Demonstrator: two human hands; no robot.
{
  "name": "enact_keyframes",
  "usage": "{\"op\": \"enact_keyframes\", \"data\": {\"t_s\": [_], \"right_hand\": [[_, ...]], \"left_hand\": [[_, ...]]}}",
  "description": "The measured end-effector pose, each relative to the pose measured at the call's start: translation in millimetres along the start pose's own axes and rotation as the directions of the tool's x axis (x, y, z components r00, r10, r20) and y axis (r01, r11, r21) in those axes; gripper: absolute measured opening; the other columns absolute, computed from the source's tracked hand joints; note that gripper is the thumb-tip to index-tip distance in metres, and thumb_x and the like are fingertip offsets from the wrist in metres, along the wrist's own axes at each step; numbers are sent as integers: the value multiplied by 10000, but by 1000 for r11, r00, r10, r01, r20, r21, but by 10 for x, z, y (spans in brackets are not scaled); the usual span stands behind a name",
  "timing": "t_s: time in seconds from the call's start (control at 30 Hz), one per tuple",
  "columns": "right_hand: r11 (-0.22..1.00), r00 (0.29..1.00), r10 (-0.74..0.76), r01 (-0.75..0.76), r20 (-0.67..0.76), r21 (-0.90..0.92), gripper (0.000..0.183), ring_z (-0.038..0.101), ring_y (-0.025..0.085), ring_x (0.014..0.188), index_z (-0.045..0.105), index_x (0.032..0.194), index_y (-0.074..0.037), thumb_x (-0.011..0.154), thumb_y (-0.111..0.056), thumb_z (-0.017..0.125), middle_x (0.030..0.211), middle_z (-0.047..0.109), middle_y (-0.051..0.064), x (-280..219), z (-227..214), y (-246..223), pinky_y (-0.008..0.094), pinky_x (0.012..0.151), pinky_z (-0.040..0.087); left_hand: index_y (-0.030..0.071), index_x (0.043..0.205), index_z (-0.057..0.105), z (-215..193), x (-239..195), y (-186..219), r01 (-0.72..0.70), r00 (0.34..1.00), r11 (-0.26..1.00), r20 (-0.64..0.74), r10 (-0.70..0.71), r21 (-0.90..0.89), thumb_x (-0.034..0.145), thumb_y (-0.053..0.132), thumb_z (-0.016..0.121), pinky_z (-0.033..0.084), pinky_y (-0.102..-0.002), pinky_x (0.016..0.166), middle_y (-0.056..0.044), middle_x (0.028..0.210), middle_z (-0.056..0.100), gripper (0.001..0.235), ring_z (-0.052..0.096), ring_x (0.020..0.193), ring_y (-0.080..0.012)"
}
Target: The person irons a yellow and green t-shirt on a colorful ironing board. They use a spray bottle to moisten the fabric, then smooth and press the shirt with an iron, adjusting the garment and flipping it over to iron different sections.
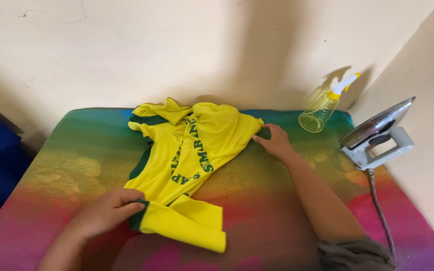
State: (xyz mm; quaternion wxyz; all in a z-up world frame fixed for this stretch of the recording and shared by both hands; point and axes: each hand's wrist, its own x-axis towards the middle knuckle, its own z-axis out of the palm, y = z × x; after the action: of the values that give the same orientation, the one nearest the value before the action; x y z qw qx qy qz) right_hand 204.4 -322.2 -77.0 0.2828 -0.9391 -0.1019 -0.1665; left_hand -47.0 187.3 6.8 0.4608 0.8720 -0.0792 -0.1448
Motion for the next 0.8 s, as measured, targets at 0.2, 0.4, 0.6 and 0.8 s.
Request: {"op": "enact_keyframes", "data": {"t_s": [0.2,0.4,0.6,0.8], "right_hand": [[943,974,172,-121,145,-309,705,401,440,1375,636,1371,-256,831,-703,564,1613,404,-30,183,405,-251,559,1138,317],[989,998,54,-57,30,135,409,660,269,824,697,1195,-45,956,-373,648,1034,741,122,-41,-165,-452,359,748,515],[920,955,171,-66,-244,386,242,565,131,708,594,1007,-82,955,-162,817,889,646,39,-433,-1451,-287,256,642,481],[813,917,397,-367,31,452,220,426,130,517,632,880,-54,1013,-205,722,667,504,46,-1059,-2197,-260,250,462,288]], "left_hand": [[-78,881,796,-285,-244,-785,-71,983,952,-185,15,-298,872,31,616,458,-299,678,-86,787,709,211,586,720,-189],[-48,947,783,-150,-201,-628,-45,963,971,-269,-20,-234,903,22,608,492,-295,648,-76,815,736,193,607,702,-174],[-10,1037,756,-262,-322,-201,-201,903,976,-403,151,-84,864,-22,590,512,-291,717,-59,895,763,239,658,770,-177],[-43,1055,783,-226,-382,-48,-131,945,980,-317,78,-150,870,-10,621,507,-300,717,-74,905,782,248,648,776,-181]]}}
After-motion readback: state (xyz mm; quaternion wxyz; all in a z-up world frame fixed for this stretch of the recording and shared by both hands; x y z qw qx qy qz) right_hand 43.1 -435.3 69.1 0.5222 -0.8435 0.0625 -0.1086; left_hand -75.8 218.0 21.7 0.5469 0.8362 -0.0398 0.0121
